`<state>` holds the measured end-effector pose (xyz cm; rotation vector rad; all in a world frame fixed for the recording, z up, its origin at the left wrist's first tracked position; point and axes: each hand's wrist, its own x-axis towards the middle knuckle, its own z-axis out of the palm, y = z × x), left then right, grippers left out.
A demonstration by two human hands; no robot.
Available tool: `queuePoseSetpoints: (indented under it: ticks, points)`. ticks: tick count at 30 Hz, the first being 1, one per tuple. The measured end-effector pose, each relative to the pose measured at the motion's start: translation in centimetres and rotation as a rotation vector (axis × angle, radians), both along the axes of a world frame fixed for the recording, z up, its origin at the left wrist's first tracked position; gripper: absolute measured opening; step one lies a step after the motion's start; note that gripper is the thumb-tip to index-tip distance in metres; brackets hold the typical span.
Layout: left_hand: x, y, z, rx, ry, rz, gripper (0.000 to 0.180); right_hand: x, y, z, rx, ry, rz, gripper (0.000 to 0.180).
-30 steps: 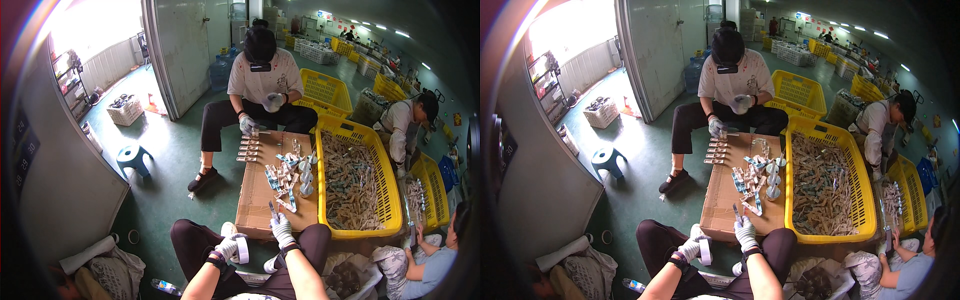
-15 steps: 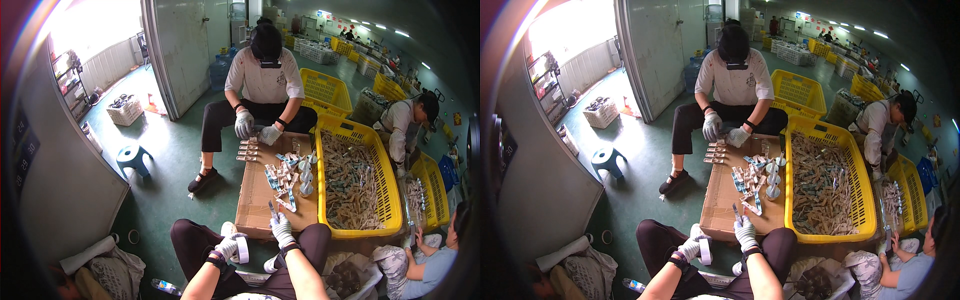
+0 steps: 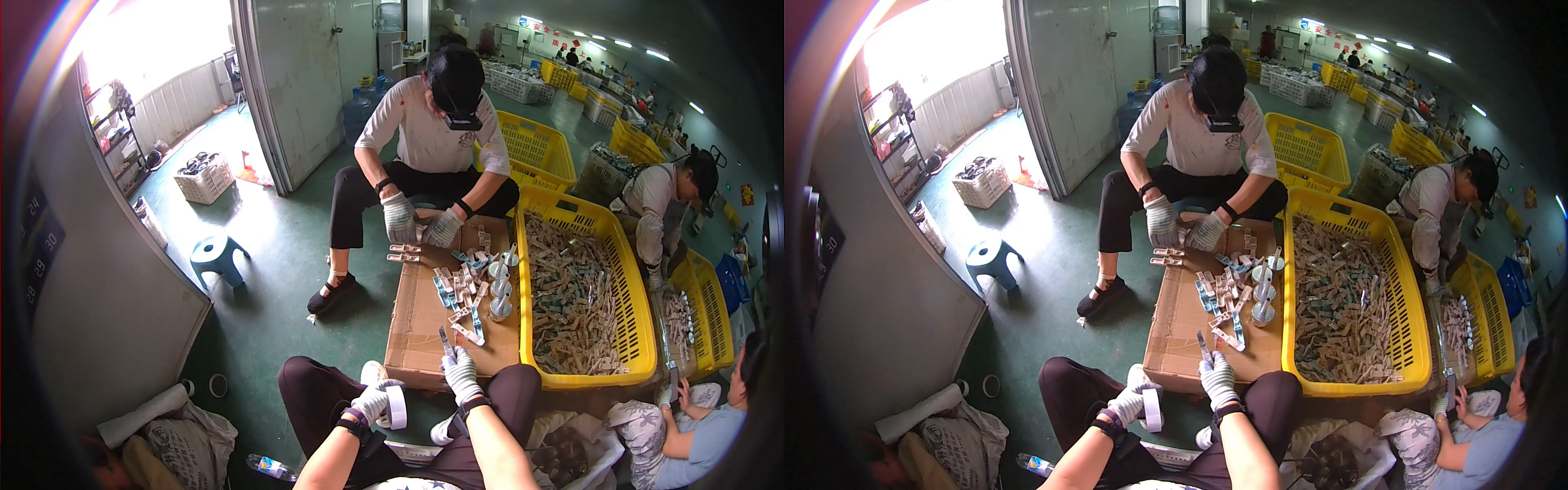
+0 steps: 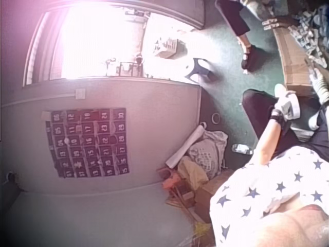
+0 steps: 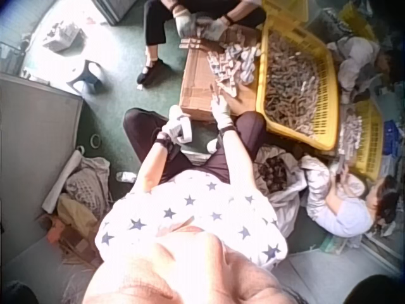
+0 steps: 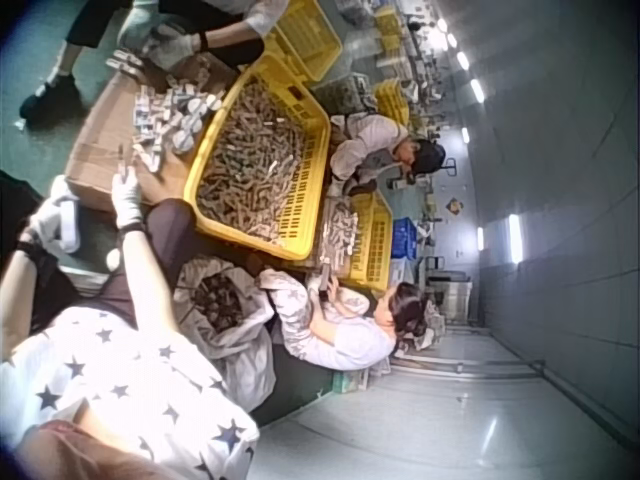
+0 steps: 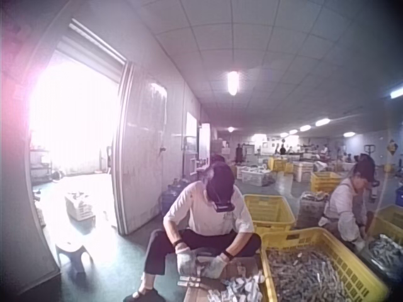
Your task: Workers are sorting and assembling small metal components onto cardboard strips while sitting on a factory floor.
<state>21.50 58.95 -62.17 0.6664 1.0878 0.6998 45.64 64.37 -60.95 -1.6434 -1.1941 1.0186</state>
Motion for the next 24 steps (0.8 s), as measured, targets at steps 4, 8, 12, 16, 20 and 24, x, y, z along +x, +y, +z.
queuePoseSetpoints:
  ticks: [4,8,12,16,20,24]
  points:
    - [0.3,0.1,0.3,-0.012,0.037,-0.001,0.051,0.2,0.0,-0.5,0.028,-0.028,-0.005,0.012]
    - [-0.1,-0.1,0.2,-0.023,0.024,-0.004,0.052,0.0,0.1,-0.4,0.010,-0.001,0.002,0.012]
    - [0.0,0.0,-0.1,-0.017,0.034,-0.008,0.053,0.0,0.1,-0.4,0.015,0.017,-0.004,0.013]
    - [-0.3,0.0,-0.7,0.020,0.018,-0.006,0.053,-0.2,0.0,0.0,0.016,0.011,-0.002,0.013]
    - [0.1,0.0,0.4,-0.027,0.019,-0.011,0.052,0.0,0.0,-0.3,0.012,0.028,-0.011,0.013]
    - [-0.1,0.2,-0.2,-0.007,-0.007,-0.004,0.049,0.0,0.1,-0.7,0.030,-0.005,0.003,0.012]
